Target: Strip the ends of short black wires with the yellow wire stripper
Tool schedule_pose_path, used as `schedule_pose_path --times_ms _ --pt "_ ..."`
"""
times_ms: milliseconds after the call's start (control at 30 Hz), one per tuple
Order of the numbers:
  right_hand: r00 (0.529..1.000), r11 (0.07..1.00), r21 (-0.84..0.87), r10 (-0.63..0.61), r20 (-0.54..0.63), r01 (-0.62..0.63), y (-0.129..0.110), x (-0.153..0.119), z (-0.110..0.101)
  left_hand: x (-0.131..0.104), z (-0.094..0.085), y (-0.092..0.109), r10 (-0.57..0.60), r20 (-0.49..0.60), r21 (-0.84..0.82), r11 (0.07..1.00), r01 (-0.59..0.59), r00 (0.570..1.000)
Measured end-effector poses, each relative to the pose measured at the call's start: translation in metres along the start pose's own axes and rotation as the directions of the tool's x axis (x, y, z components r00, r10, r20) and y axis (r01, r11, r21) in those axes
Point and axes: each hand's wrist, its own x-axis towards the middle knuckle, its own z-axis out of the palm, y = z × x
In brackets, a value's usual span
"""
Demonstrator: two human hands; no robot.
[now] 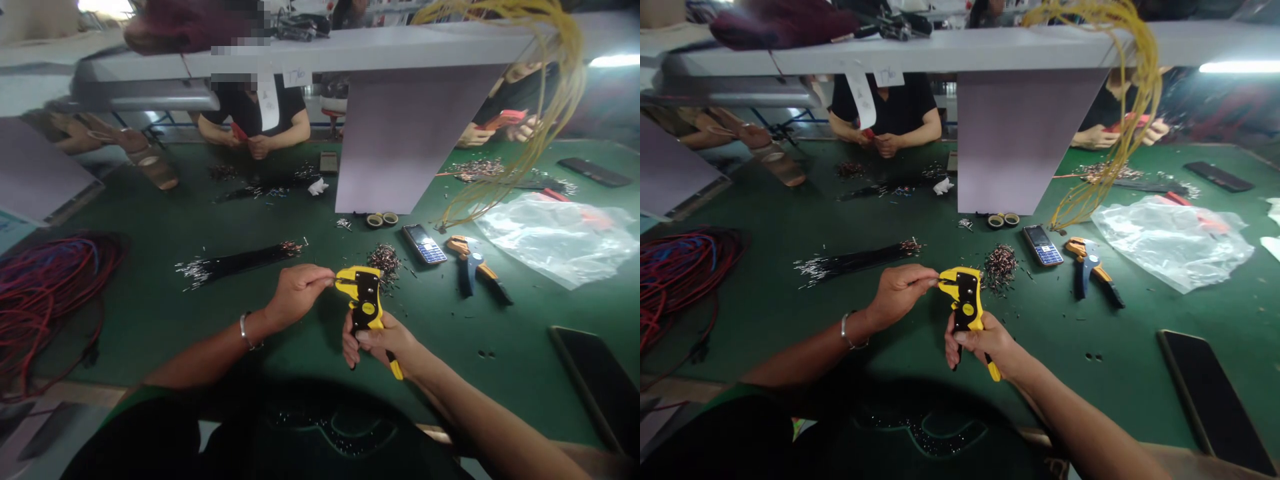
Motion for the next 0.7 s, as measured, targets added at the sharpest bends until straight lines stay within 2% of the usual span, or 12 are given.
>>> schedule_pose_path --times_ms 700 --pt "0.999 1.000 -0.019 0.020 -0.042 -0.021 -0.0018 0.0001 0.0061 -0.0007 -0.0003 0.0021 -0.016 0.038 0.032 0.999 0.015 0.999"
